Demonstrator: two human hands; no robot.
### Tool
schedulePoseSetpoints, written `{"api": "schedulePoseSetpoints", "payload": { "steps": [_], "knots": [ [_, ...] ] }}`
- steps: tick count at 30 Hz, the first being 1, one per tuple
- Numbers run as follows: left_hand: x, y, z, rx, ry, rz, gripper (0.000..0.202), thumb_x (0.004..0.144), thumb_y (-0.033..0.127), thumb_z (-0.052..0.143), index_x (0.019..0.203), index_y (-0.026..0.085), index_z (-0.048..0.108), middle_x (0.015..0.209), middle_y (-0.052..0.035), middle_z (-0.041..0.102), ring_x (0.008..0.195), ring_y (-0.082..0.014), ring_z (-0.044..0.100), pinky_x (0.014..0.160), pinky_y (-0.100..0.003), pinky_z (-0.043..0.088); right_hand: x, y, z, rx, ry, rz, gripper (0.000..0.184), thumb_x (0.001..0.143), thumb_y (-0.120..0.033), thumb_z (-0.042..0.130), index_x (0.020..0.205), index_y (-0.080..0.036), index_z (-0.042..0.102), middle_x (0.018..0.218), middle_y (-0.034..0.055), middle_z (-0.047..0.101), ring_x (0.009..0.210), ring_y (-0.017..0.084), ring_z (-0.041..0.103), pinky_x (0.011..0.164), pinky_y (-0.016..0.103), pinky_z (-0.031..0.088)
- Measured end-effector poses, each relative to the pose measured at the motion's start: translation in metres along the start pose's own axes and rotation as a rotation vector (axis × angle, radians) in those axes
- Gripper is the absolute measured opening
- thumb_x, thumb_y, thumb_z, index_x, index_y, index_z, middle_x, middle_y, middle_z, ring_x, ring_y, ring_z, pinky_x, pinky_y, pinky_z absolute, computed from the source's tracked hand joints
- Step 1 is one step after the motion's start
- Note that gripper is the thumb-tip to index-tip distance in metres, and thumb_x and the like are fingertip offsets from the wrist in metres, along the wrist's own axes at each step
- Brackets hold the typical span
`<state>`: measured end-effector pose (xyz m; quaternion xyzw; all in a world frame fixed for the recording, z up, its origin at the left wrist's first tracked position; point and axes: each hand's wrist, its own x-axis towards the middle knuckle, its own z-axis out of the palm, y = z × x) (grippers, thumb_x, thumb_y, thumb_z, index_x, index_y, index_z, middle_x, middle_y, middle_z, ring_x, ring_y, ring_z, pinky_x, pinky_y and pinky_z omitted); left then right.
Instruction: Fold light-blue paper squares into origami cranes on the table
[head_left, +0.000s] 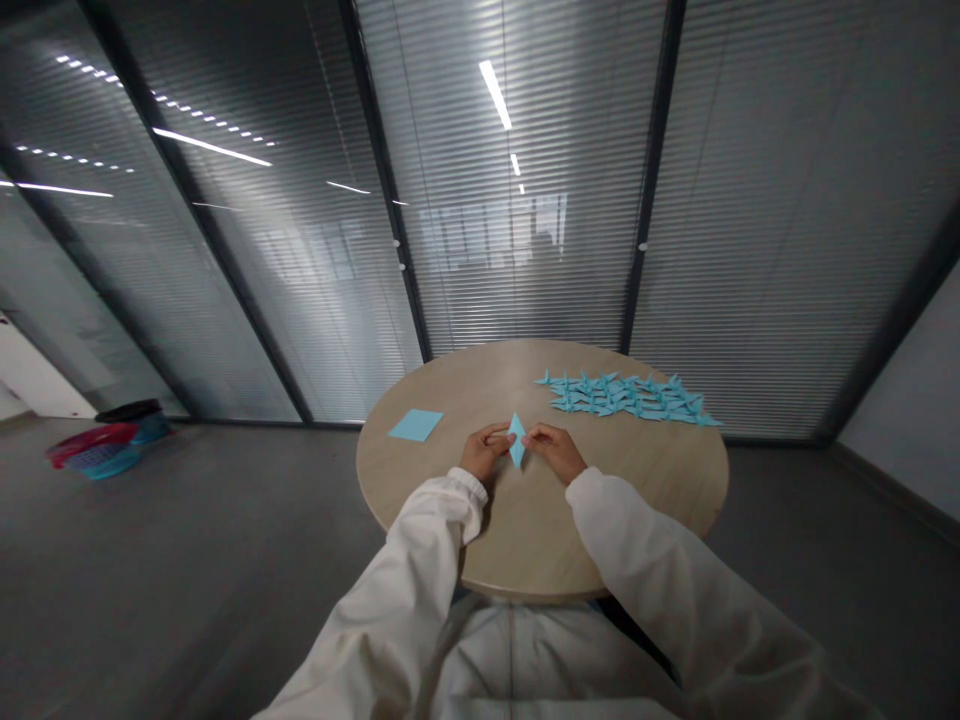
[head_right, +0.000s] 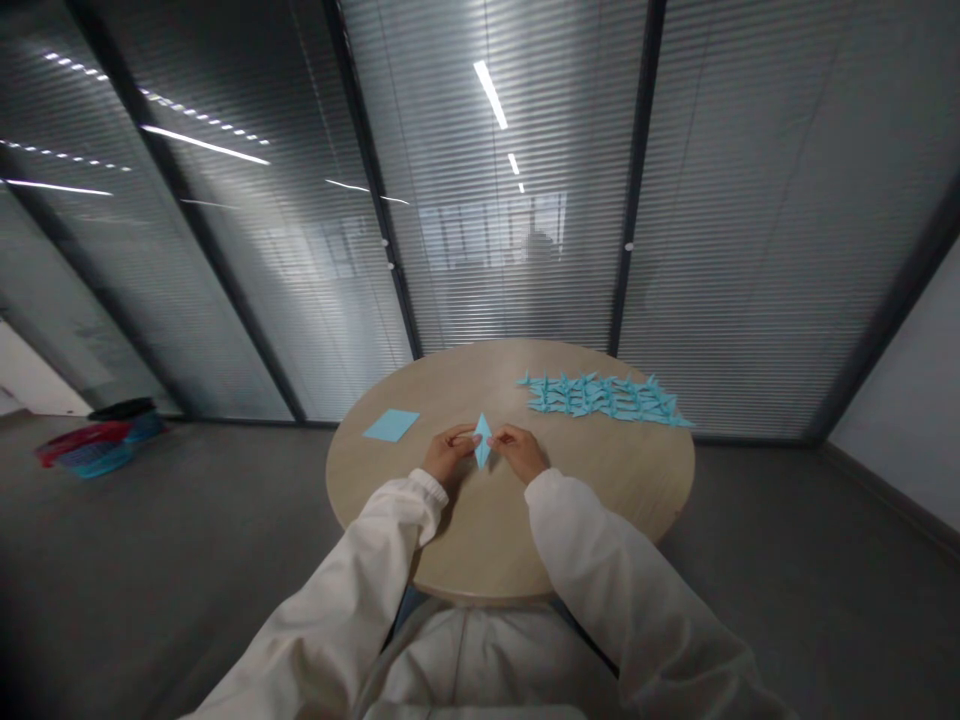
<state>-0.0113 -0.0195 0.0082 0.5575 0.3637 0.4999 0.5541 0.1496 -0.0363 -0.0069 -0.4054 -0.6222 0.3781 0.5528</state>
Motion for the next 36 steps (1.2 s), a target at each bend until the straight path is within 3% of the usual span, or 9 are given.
{"api": "schedulePoseSetpoints", "payload": {
  "steps": [6,14,22,27,31,36],
  "knots": [
    [-0.004,0.007,0.001,0.048,-0.005,-0.009,0.057,0.051,0.036,0.08,0.099,0.008,0.066,0.05,0.0012,0.06,0.049,-0.011,0.054,0.059,-0.025,0.045,-0.001,-0.006,-0.001,-0.004,0.02,0.035,0.024,0.064,-0.04,0.064,0.061,-0.017,0.06,0.061,-0.0007,0.059,0.062,0.014,0.052,0.066,0.027,0.041],
    [0.0,0.0,0.0,0.029,-0.031,-0.031,0.069,0.05,0.039,0.081,0.108,0.011,0.059,0.063,-0.002,0.065,0.053,-0.0115,0.057,0.055,-0.024,0.044,0.0,-0.002,0.0,-0.047,-0.035,0.009,0.024,0.066,-0.04,0.062,0.061,-0.017,0.058,0.06,-0.0014,0.057,0.061,0.014,0.051,0.064,0.026,0.04],
    [0.007,-0.008,-0.004,0.017,0.045,0.073,0.055,0.044,0.033,0.084,0.091,0.011,0.063,0.055,0.0026,0.059,0.049,-0.008,0.051,0.053,-0.021,0.04,-0.002,0.006,0.006,-0.113,-0.099,0.015,0.027,0.069,-0.043,0.062,0.073,-0.016,0.063,0.069,0.0004,0.063,0.065,0.013,0.054,0.066,0.025,0.041],
    [0.006,-0.008,-0.003,-0.003,0.049,0.072,0.048,0.045,0.032,0.083,0.085,0.012,0.065,0.058,0.0004,0.062,0.052,-0.0099,0.053,0.056,-0.023,0.041,-0.003,0.01,0.004,-0.233,-0.171,0.012,0.034,0.074,-0.046,0.057,0.061,-0.015,0.064,0.056,-0.0017,0.057,0.056,0.011,0.048,0.058,0.023,0.037],
    [0.004,-0.005,-0.002,0.07,0.088,0.069,0.034,0.053,0.041,0.077,0.064,0.011,0.065,0.05,0.0008,0.056,0.046,-0.0082,0.047,0.05,-0.022,0.036,-0.004,0.008,0.002,-0.226,-0.205,0.005,0.036,0.074,-0.046,0.057,0.058,-0.015,0.065,0.054,-0.0017,0.057,0.055,0.011,0.047,0.058,0.023,0.037],
    [0.002,-0.002,-0.002,0.148,0.139,0.084,0.038,0.058,0.049,0.071,0.055,0.012,0.061,0.044,0.0021,0.05,0.042,-0.0079,0.043,0.046,-0.021,0.033,-0.005,0.0,0.005,-0.193,-0.191,0.036,0.033,0.071,-0.043,0.06,0.055,-0.015,0.063,0.053,-0.0022,0.055,0.054,0.011,0.046,0.056,0.022,0.036]
  ]
}}
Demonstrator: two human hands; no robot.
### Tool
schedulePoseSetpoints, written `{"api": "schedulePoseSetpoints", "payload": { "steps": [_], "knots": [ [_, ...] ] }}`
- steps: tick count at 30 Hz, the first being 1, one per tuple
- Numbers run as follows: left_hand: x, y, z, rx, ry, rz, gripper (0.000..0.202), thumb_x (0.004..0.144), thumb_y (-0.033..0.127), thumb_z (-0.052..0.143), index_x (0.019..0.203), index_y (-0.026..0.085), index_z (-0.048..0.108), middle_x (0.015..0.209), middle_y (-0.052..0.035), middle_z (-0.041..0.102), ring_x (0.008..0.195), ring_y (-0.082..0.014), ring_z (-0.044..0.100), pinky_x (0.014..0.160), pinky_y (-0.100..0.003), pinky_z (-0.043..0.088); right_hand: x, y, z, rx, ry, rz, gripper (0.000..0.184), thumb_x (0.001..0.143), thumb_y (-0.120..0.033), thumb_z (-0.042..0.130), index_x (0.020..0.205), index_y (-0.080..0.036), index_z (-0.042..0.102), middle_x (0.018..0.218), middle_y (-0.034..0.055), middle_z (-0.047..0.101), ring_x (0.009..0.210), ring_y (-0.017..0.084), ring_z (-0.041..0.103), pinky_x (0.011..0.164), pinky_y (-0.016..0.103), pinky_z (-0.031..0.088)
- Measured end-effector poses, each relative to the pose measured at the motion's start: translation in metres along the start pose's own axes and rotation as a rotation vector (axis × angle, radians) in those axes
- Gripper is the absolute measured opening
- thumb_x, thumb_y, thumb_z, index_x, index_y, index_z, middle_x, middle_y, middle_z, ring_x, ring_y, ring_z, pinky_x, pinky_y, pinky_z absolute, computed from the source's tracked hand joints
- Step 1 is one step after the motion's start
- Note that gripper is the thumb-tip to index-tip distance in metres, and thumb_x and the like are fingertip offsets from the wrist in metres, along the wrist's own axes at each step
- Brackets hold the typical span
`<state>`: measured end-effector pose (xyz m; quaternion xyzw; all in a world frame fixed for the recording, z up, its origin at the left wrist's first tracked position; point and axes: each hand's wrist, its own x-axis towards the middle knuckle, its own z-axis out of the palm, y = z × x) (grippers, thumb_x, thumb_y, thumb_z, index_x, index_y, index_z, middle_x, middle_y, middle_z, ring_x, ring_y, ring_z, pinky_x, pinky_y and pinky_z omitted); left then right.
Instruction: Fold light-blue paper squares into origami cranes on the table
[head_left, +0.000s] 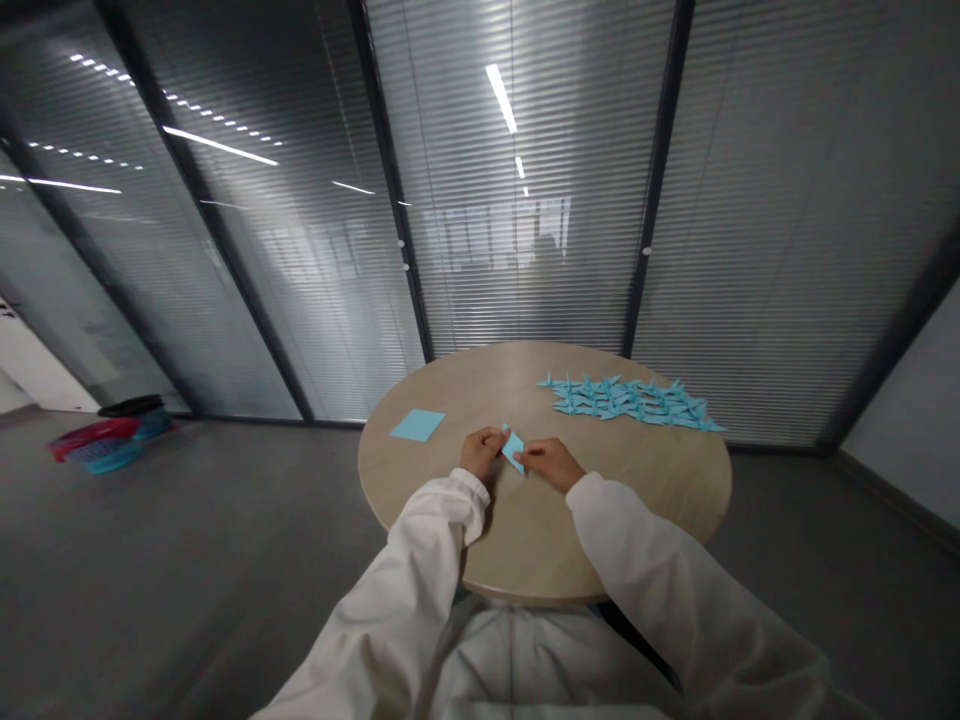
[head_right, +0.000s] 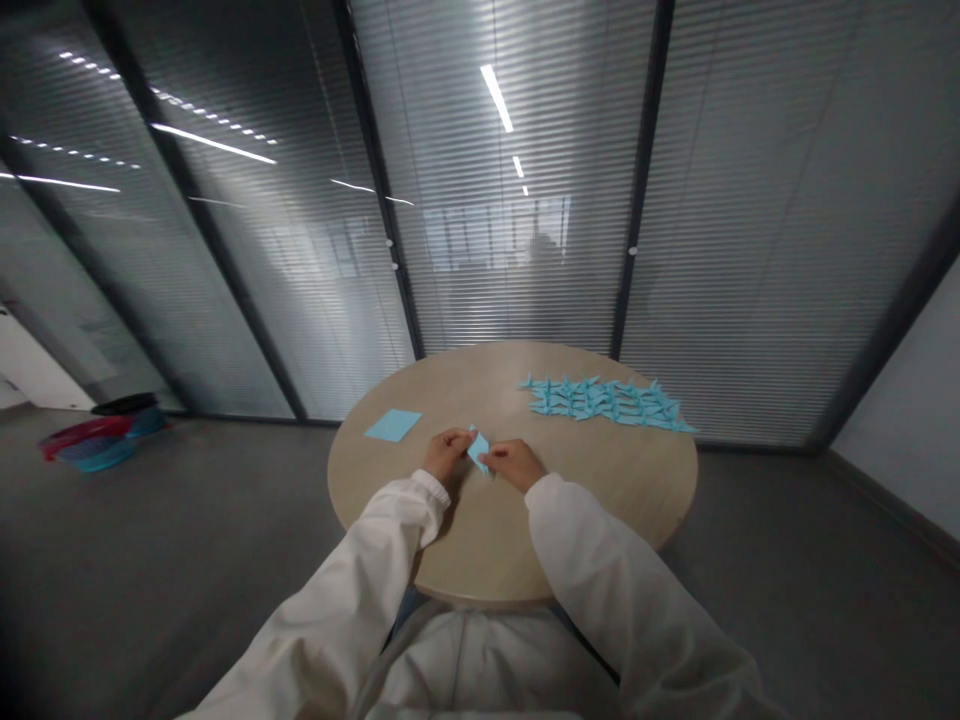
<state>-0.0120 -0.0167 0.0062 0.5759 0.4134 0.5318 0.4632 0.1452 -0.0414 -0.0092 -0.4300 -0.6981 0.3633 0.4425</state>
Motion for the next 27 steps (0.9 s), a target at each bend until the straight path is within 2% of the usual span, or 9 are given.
{"api": "schedulePoseSetpoints", "payload": {
  "steps": [5,9,13,18,27],
  "knots": [
    [0.0009,-0.0006,0.001,-0.072,-0.017,-0.029,0.039,0.056,0.05,0.072,0.061,0.014,0.058,0.045,0.0024,0.052,0.042,-0.0095,0.047,0.044,-0.021,0.037,-0.0001,0.0009,0.0009,0.026,-0.011,0.008,0.03,0.069,-0.042,0.062,0.057,-0.015,0.062,0.054,-0.0026,0.054,0.055,0.01,0.047,0.056,0.022,0.036],
    [0.0027,-0.0026,0.0008,-0.117,0.015,-0.072,0.041,0.053,0.048,0.074,0.067,0.014,0.058,0.049,0.0012,0.057,0.043,-0.01,0.05,0.044,-0.022,0.039,0.0011,0.0056,0.0014,0.043,-0.025,0.021,0.029,0.07,-0.041,0.062,0.059,-0.014,0.064,0.056,-0.0013,0.058,0.056,0.011,0.05,0.059,0.023,0.038],
    [0.0034,-0.0024,0.0001,-0.116,0.059,-0.061,0.04,0.053,0.048,0.074,0.067,0.014,0.058,0.044,0.0028,0.053,0.038,-0.0084,0.046,0.04,-0.02,0.034,0.0014,0.0056,0.0026,0.136,-0.035,0.049,0.031,0.067,-0.043,0.064,0.062,-0.013,0.065,0.064,0.003,0.065,0.06,0.013,0.056,0.062,0.025,0.042],
    [0.0022,0.0,-0.0008,-0.113,0.127,-0.061,0.039,0.053,0.047,0.075,0.066,0.014,0.058,0.045,0.0023,0.055,0.04,-0.0095,0.049,0.042,-0.021,0.039,-0.0005,0.0028,0.0039,0.243,-0.069,0.11,0.031,0.062,-0.044,0.068,0.065,-0.013,0.064,0.064,0.0058,0.068,0.056,0.013,0.058,0.06,0.026,0.045],
    [0.0006,-0.0009,-0.0019,-0.091,0.191,-0.039,0.034,0.057,0.045,0.072,0.066,0.014,0.059,0.044,0.0048,0.049,0.04,-0.0081,0.044,0.042,-0.02,0.035,-0.0054,0.0013,0.0041,0.221,-0.084,0.134,0.028,0.063,-0.04,0.067,0.065,-0.012,0.064,0.062,0.0059,0.068,0.054,0.012,0.058,0.058,0.025,0.046]
  ]
}}
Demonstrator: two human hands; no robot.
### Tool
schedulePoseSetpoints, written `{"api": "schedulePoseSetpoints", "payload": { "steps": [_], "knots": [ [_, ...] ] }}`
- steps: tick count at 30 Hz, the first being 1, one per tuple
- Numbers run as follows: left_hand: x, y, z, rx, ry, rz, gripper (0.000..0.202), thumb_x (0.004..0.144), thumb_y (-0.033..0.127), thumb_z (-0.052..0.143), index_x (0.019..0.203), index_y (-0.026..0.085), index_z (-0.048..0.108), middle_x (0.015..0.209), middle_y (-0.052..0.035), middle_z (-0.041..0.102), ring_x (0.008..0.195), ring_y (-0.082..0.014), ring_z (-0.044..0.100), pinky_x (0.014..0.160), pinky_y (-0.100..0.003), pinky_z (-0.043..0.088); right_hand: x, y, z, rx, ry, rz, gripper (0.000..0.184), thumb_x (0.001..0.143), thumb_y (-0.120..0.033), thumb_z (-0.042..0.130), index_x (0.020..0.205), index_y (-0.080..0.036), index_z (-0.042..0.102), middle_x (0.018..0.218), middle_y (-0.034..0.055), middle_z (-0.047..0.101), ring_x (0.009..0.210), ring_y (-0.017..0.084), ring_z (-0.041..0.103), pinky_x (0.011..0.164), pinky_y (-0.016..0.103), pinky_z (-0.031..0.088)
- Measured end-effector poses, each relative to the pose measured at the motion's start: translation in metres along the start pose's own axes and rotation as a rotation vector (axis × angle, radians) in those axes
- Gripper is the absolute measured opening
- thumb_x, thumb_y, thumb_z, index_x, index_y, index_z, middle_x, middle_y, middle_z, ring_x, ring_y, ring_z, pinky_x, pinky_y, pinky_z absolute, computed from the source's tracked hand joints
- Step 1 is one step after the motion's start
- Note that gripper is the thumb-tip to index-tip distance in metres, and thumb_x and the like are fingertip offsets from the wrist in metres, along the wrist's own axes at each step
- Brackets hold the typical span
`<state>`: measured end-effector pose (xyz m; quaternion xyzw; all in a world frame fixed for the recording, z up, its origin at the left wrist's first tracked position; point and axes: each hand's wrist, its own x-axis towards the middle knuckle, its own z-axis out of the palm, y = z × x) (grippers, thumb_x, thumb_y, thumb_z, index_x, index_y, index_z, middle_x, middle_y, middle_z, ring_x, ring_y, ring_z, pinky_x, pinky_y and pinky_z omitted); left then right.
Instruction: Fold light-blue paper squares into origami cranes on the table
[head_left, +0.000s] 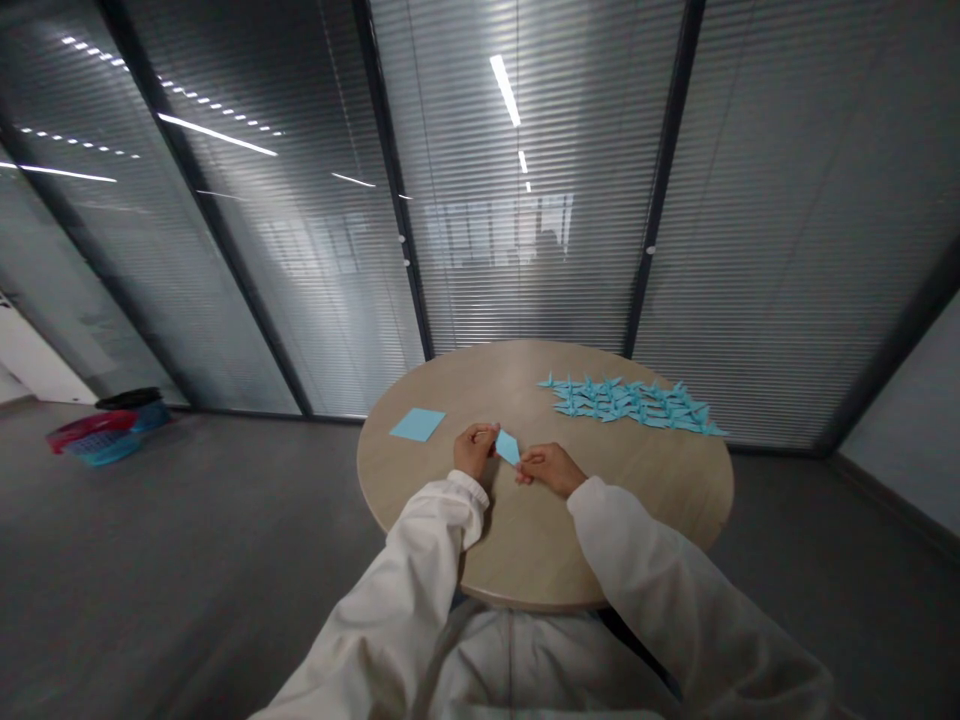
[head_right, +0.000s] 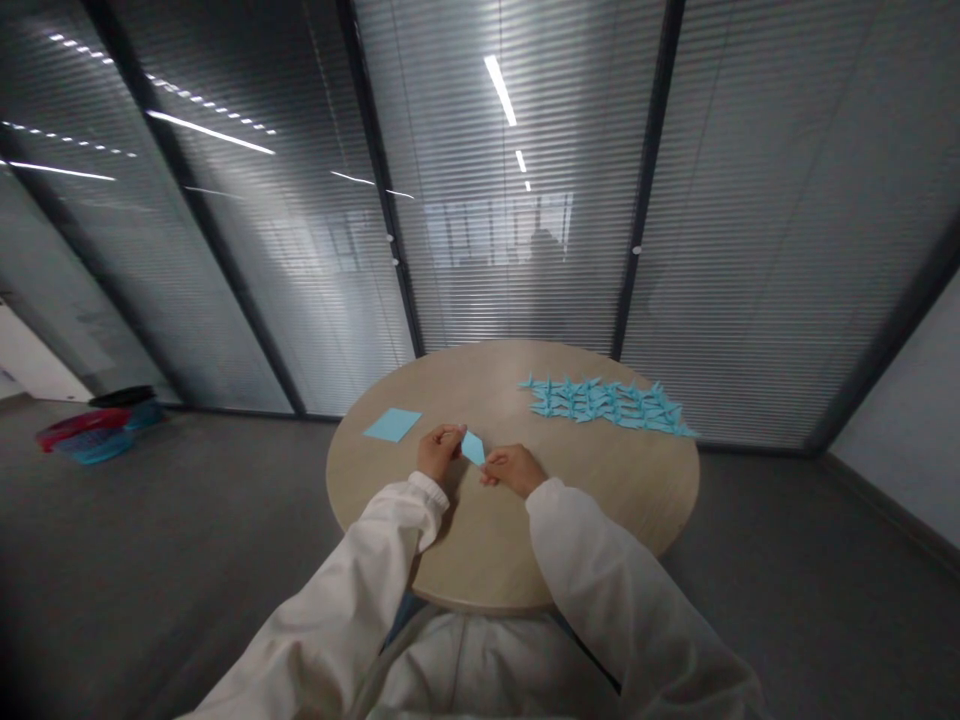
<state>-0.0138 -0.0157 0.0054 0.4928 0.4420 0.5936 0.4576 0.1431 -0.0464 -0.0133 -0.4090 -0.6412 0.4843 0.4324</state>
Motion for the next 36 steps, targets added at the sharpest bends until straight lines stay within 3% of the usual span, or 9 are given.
{"api": "schedulePoseSetpoints", "payload": {
  "steps": [6,9,12,15,18,20,25,28,36],
  "knots": [
    [0.001,-0.004,0.0,-0.014,0.021,0.044,0.038,0.065,0.049,0.065,0.052,0.017,0.049,0.042,0.0046,0.043,0.039,-0.0059,0.039,0.039,-0.018,0.032,-0.002,0.003,0.0,-0.02,0.002,0.0,0.021,0.065,-0.034,0.065,0.067,-0.014,0.064,0.063,0.0052,0.068,0.055,0.013,0.059,0.059,0.026,0.045],
    [0.003,-0.007,-0.001,-0.078,0.03,-0.008,0.039,0.064,0.049,0.066,0.052,0.017,0.046,0.043,0.0052,0.043,0.039,-0.0057,0.04,0.039,-0.018,0.034,-0.003,0.002,0.001,-0.133,0.106,-0.037,0.016,0.068,-0.032,0.063,0.069,-0.017,0.065,0.065,0.0041,0.069,0.06,0.015,0.061,0.062,0.027,0.046],
    [0.004,-0.011,-0.002,-0.197,0.03,-0.17,0.039,0.061,0.048,0.069,0.058,0.017,0.045,0.046,0.0053,0.047,0.04,-0.0069,0.046,0.042,-0.02,0.042,-0.006,-0.002,0.001,-0.367,0.301,-0.178,0.011,0.073,-0.031,0.06,0.073,-0.021,0.066,0.07,0.0025,0.068,0.064,0.015,0.06,0.063,0.027,0.044],
    [0.001,-0.014,0.0,-0.248,-0.052,-0.309,0.035,0.063,0.043,0.071,0.066,0.015,0.05,0.054,-0.0011,0.059,0.046,-0.011,0.057,0.047,-0.023,0.048,-0.008,-0.007,-0.001,-0.525,0.442,-0.335,0.012,0.078,-0.029,0.056,0.078,-0.021,0.064,0.075,0.0034,0.066,0.066,0.015,0.057,0.064,0.026,0.043],
    [-0.004,-0.014,0.002,-0.274,-0.104,-0.34,0.033,0.071,0.044,0.065,0.074,0.014,0.051,0.064,-0.0062,0.065,0.054,-0.0159,0.064,0.049,-0.026,0.051,-0.01,-0.009,-0.003,-0.686,0.568,-0.474,0.012,0.082,-0.024,0.051,0.078,-0.019,0.061,0.074,0.0047,0.062,0.071,0.017,0.055,0.068,0.028,0.042],
    [-0.007,-0.012,0.003,-0.277,-0.079,-0.358,0.034,0.074,0.047,0.061,0.074,0.015,0.048,0.063,-0.0068,0.065,0.054,-0.0178,0.065,0.048,-0.028,0.051,-0.011,-0.009,-0.004,-0.789,0.613,-0.564,0.013,0.083,-0.019,0.048,0.076,-0.019,0.059,0.071,0.0046,0.059,0.074,0.017,0.053,0.071,0.028,0.041],
    [-0.011,-0.008,0.005,-0.285,-0.172,-0.435,0.041,0.073,0.053,0.059,0.073,0.013,0.05,0.067,-0.0117,0.066,0.058,-0.0196,0.066,0.055,-0.031,0.054,-0.014,-0.008,-0.001,-1.125,0.519,-0.625,0.019,0.086,-0.015,0.044,0.074,-0.018,0.058,0.071,0.0066,0.057,0.076,0.019,0.05,0.073,0.031,0.037],
    [-0.014,-0.01,0.007,-0.303,-0.218,-0.385,0.039,0.065,0.047,0.07,0.074,0.014,0.053,0.067,-0.0079,0.065,0.059,-0.0166,0.064,0.056,-0.027,0.052,-0.016,-0.008,0.004,-1.247,0.413,-0.642,0.019,0.088,-0.017,0.044,0.075,-0.018,0.058,0.072,0.0069,0.057,0.076,0.02,0.048,0.073,0.033,0.035],
    [-0.013,-0.013,0.002,-0.124,-0.256,-0.148,0.036,0.056,0.041,0.076,0.066,0.012,0.058,0.049,0.0041,0.05,0.044,-0.0061,0.042,0.044,-0.019,0.032,-0.021,-0.013,0.007,-1.168,0.15,-0.632,0.012,0.086,-0.025,0.052,0.092,-0.018,0.06,0.088,0.0071,0.06,0.087,0.021,0.049,0.078,0.034,0.037]
  ]
}}
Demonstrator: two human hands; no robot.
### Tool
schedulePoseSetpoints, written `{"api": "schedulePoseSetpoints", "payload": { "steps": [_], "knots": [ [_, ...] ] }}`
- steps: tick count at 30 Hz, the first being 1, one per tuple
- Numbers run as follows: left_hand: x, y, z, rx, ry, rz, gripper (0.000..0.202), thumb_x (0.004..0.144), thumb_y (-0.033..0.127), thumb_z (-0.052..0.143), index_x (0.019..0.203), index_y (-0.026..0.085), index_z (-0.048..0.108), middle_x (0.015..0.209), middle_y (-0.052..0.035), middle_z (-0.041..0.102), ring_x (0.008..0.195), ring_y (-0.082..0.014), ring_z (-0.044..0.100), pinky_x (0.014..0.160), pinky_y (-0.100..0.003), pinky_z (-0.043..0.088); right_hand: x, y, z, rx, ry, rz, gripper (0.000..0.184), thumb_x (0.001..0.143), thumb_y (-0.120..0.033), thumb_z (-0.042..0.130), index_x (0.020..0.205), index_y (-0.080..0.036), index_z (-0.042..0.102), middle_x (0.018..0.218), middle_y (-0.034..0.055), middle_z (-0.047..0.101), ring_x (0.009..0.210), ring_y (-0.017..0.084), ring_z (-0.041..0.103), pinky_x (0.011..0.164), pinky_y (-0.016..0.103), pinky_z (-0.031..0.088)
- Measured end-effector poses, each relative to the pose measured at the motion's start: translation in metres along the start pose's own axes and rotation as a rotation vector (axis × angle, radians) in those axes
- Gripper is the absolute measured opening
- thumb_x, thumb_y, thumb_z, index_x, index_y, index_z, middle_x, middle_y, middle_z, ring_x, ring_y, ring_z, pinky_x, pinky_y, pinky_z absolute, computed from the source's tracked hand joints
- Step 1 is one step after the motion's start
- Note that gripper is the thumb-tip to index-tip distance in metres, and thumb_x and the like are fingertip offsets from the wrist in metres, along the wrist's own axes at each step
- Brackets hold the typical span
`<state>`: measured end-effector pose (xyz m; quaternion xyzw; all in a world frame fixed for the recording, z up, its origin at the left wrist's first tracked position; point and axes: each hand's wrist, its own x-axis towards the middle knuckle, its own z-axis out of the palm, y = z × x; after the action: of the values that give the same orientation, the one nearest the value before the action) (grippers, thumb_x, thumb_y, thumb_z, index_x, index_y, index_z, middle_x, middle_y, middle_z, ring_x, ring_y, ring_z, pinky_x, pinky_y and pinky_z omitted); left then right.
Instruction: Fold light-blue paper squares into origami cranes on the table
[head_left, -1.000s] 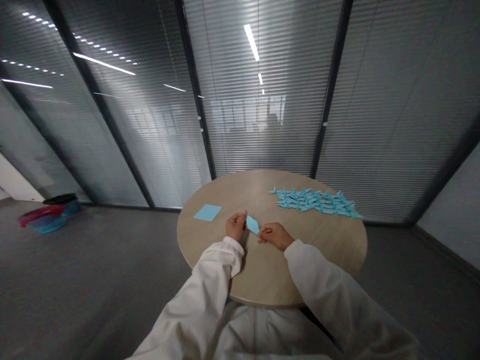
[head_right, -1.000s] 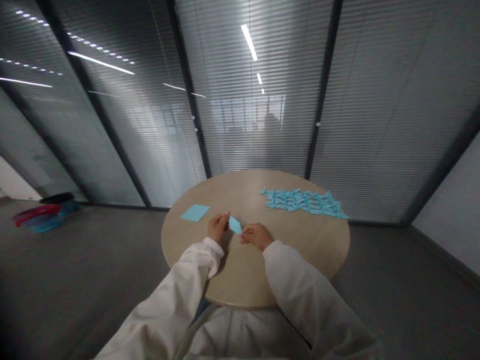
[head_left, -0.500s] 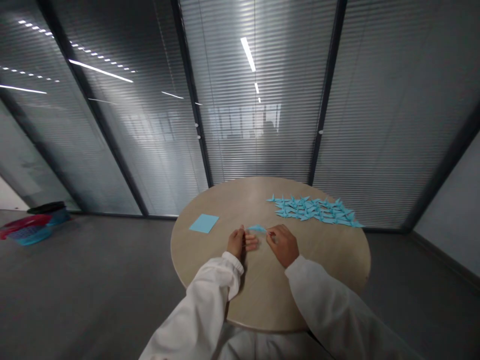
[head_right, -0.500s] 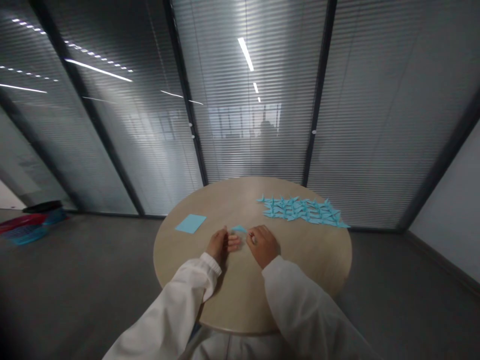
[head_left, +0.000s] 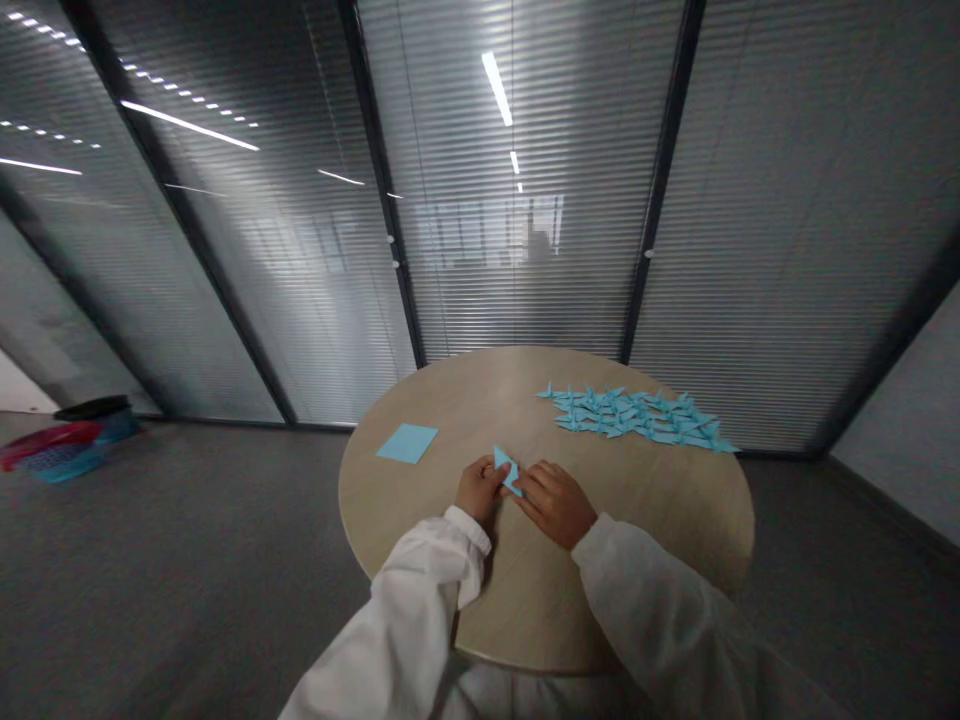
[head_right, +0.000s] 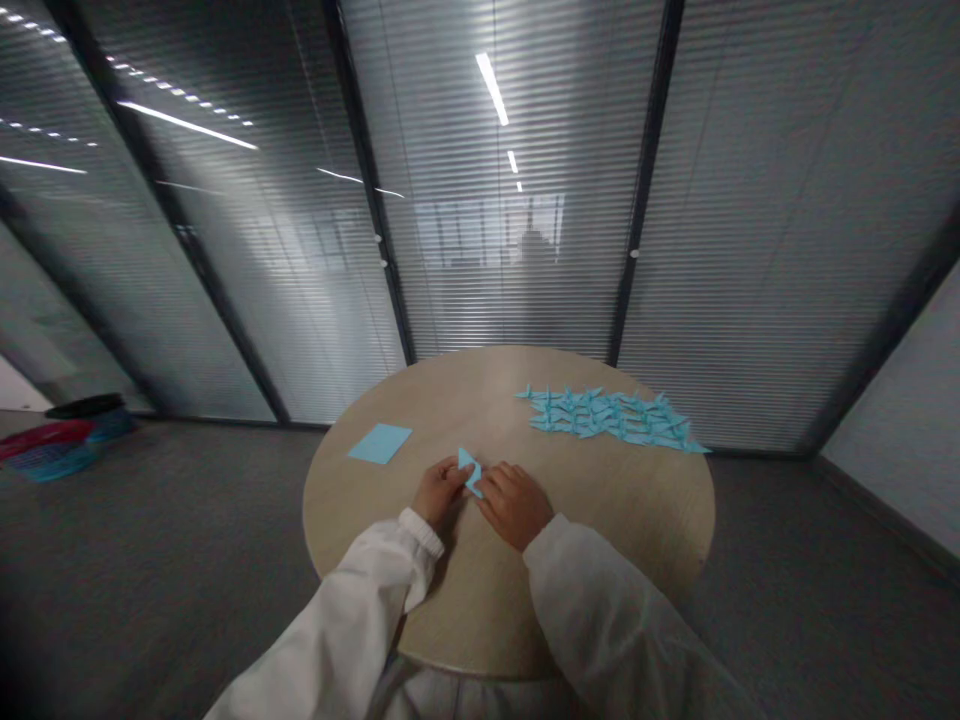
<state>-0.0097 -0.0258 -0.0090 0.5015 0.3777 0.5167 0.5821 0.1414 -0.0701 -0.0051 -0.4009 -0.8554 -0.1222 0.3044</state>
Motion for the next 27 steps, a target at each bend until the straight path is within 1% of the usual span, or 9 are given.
{"api": "schedulePoseSetpoints", "payload": {
  "steps": [2,4,10,16,18,20,23,27],
  "knots": [
    [0.001,-0.0001,-0.0027,0.043,-0.002,0.018,0.036,0.056,0.042,0.075,0.066,0.011,0.058,0.047,0.0053,0.047,0.042,-0.0047,0.037,0.043,-0.019,0.026,-0.0003,0.0011,-0.0013,0.059,-0.034,0.003,0.018,0.084,-0.027,0.057,0.099,-0.018,0.058,0.094,0.0075,0.06,0.091,0.021,0.048,0.08,0.035,0.038],
    [0.0019,-0.001,-0.0047,0.063,-0.008,0.011,0.037,0.056,0.043,0.074,0.066,0.011,0.059,0.049,0.0048,0.047,0.043,-0.0048,0.036,0.044,-0.019,0.024,-0.0004,0.0024,-0.0019,0.103,-0.058,0.002,0.023,0.083,-0.028,0.059,0.104,-0.019,0.057,0.098,0.0077,0.059,0.094,0.021,0.048,0.081,0.036,0.039],
    [0.0012,-0.0028,-0.0058,0.111,-0.067,-0.036,0.04,0.057,0.048,0.073,0.061,0.011,0.057,0.048,0.0043,0.044,0.044,-0.0055,0.035,0.044,-0.02,0.022,0.0001,0.0027,-0.0017,0.116,-0.074,0.028,0.019,0.081,-0.025,0.061,0.098,-0.018,0.059,0.092,0.0076,0.058,0.091,0.021,0.049,0.081,0.037,0.041],
    [-0.0003,0.0003,-0.006,0.168,-0.091,-0.033,0.043,0.059,0.052,0.07,0.058,0.011,0.055,0.046,0.0051,0.042,0.043,-0.0048,0.032,0.044,-0.02,0.02,-0.0008,0.0014,-0.0026,0.186,-0.054,0.053,0.021,0.079,-0.025,0.063,0.098,-0.018,0.059,0.093,0.0075,0.059,0.092,0.021,0.05,0.081,0.037,0.043],
    [-0.0002,0.0008,-0.0062,0.189,-0.095,-0.032,0.045,0.06,0.054,0.068,0.058,0.011,0.056,0.046,0.0048,0.043,0.043,-0.005,0.032,0.044,-0.02,0.021,-0.0013,0.0016,-0.0029,0.201,-0.047,0.053,0.02,0.079,-0.024,0.063,0.098,-0.018,0.059,0.092,0.0075,0.06,0.091,0.021,0.05,0.081,0.037,0.043],
    [-0.0001,0.0015,-0.0062,0.202,-0.091,-0.04,0.045,0.06,0.055,0.068,0.06,0.011,0.058,0.048,0.0039,0.046,0.045,-0.0058,0.036,0.045,-0.02,0.025,-0.0016,0.002,-0.003,0.211,-0.043,0.047,0.017,0.08,-0.024,0.062,0.096,-0.018,0.06,0.091,0.0072,0.06,0.09,0.02,0.051,0.081,0.036,0.043],
    [0.0005,0.0026,-0.0061,0.224,-0.094,-0.063,0.047,0.058,0.058,0.068,0.062,0.011,0.059,0.051,0.0026,0.049,0.046,-0.0071,0.041,0.046,-0.021,0.03,-0.0016,0.0033,-0.0029,0.221,-0.027,0.036,0.01,0.084,-0.023,0.056,0.091,-0.019,0.062,0.088,0.007,0.06,0.088,0.02,0.051,0.081,0.036,0.043],
    [0.0018,0.0015,-0.0067,0.214,-0.118,-0.058,0.048,0.059,0.058,0.067,0.058,0.012,0.056,0.047,0.0035,0.047,0.043,-0.0062,0.039,0.044,-0.02,0.03,-0.0016,0.006,-0.0024,0.241,0.03,0.045,0.014,0.087,-0.02,0.049,0.089,-0.019,0.063,0.085,0.0071,0.059,0.086,0.019,0.052,0.08,0.035,0.044]
  ]
}}
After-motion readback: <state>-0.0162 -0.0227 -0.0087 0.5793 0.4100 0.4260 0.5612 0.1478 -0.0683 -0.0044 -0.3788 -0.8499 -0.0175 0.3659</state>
